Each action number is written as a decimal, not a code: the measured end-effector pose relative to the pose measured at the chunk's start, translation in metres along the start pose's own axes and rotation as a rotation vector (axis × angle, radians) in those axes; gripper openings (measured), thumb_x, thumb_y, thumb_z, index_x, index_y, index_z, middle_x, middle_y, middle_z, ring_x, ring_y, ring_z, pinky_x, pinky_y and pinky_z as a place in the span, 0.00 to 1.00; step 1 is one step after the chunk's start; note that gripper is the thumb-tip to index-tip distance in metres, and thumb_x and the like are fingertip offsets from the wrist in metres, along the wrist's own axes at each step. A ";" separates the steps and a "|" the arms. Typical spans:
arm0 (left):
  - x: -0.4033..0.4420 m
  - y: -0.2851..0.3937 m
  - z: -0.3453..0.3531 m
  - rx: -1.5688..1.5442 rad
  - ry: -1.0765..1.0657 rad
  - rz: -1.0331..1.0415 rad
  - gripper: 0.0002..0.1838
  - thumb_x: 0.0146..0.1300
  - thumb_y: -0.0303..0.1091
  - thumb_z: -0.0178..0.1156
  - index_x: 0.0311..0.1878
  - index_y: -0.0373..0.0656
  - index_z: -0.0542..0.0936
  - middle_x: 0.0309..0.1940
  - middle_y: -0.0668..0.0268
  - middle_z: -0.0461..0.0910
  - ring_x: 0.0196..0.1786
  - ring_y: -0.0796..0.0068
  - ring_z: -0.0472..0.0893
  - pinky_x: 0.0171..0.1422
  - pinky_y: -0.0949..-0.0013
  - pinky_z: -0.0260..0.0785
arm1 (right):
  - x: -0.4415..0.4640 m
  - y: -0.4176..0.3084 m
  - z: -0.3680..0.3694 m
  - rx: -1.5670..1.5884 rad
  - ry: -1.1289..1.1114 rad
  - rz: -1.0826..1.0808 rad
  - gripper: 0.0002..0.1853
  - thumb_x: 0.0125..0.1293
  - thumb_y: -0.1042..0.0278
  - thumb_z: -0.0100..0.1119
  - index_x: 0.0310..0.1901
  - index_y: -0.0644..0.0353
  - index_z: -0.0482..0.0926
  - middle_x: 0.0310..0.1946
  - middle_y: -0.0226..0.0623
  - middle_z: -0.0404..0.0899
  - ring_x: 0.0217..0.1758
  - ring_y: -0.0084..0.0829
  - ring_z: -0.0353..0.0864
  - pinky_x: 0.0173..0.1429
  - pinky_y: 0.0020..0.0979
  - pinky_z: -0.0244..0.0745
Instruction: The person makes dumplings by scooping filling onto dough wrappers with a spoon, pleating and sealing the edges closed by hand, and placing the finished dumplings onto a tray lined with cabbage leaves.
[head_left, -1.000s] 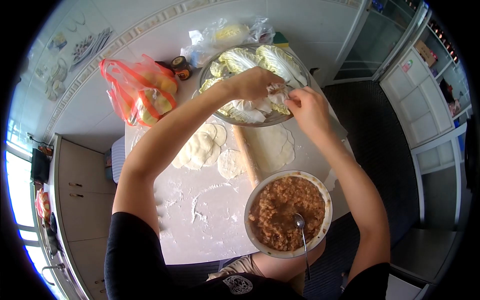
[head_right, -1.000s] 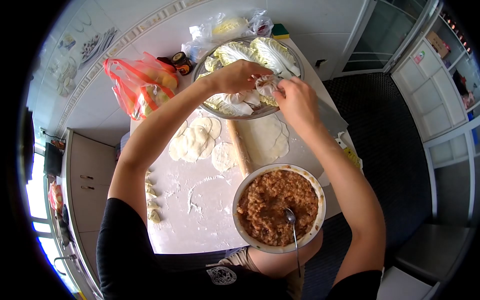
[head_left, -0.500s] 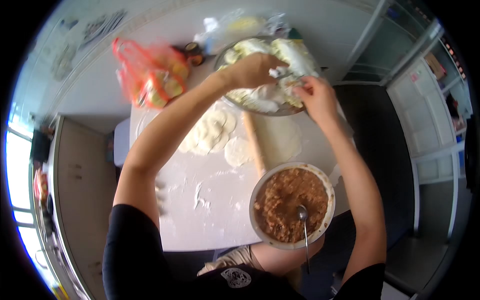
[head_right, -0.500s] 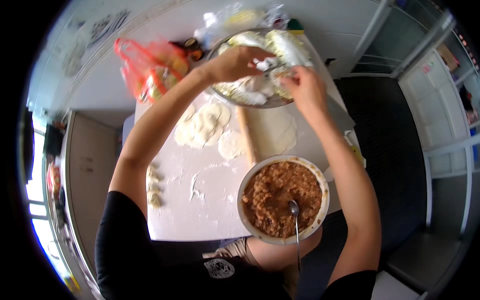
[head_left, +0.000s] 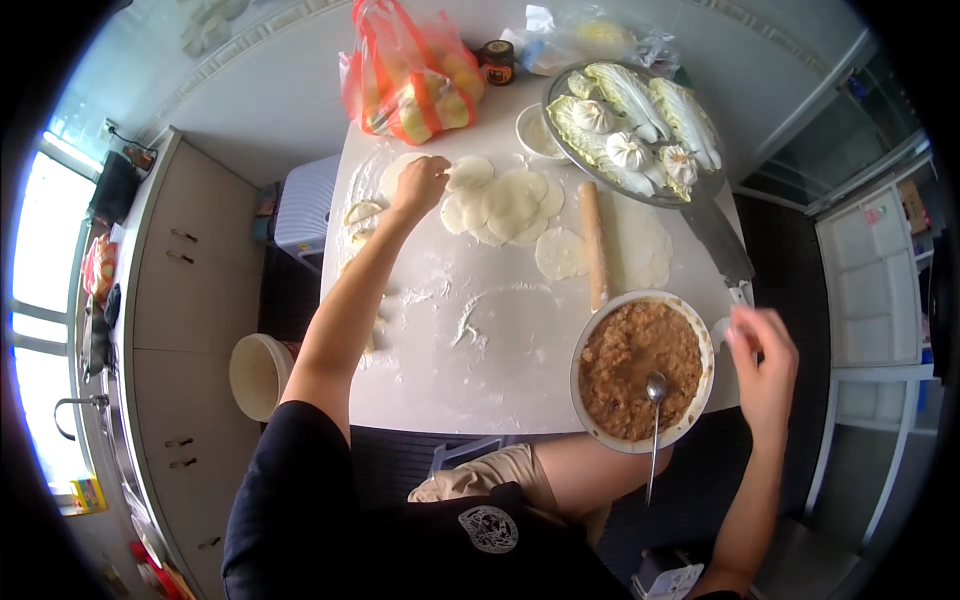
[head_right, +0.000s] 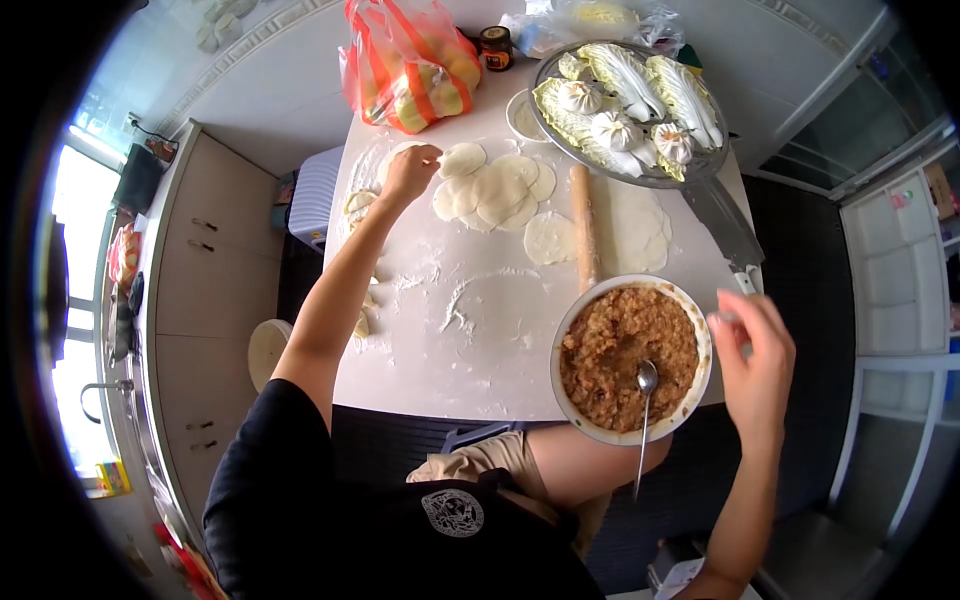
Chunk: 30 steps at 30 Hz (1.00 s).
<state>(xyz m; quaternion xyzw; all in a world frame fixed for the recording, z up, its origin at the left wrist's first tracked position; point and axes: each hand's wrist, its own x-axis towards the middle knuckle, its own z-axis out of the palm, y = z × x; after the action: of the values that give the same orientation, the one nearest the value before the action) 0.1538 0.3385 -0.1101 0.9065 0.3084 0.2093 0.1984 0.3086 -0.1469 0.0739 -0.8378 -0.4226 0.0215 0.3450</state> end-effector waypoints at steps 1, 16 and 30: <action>0.001 0.014 0.000 -0.012 0.009 0.052 0.10 0.59 0.30 0.61 0.43 0.41 0.85 0.38 0.57 0.86 0.41 0.58 0.85 0.48 0.60 0.76 | -0.016 -0.003 -0.003 0.024 0.007 0.051 0.11 0.64 0.78 0.61 0.48 0.67 0.81 0.36 0.37 0.80 0.33 0.24 0.79 0.37 0.25 0.73; -0.068 0.205 0.071 -0.075 -0.279 0.821 0.21 0.52 0.18 0.54 0.48 0.45 0.85 0.53 0.61 0.82 0.66 0.57 0.72 0.72 0.55 0.63 | 0.118 0.123 0.133 -0.122 -0.132 0.172 0.14 0.64 0.67 0.61 0.49 0.61 0.82 0.45 0.51 0.83 0.51 0.48 0.83 0.56 0.42 0.77; -0.100 0.194 0.065 -0.110 -0.158 0.623 0.24 0.49 0.17 0.57 0.51 0.44 0.83 0.60 0.57 0.73 0.66 0.55 0.69 0.68 0.55 0.65 | 0.168 0.163 0.201 -0.050 -0.039 0.556 0.20 0.50 0.59 0.74 0.43 0.58 0.82 0.42 0.35 0.85 0.47 0.39 0.85 0.52 0.39 0.78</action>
<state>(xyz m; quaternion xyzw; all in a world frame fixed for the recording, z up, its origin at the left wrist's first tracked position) 0.2067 0.1176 -0.0948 0.9587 -0.0119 0.2052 0.1968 0.4633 0.0216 -0.1333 -0.9293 -0.1833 0.1212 0.2967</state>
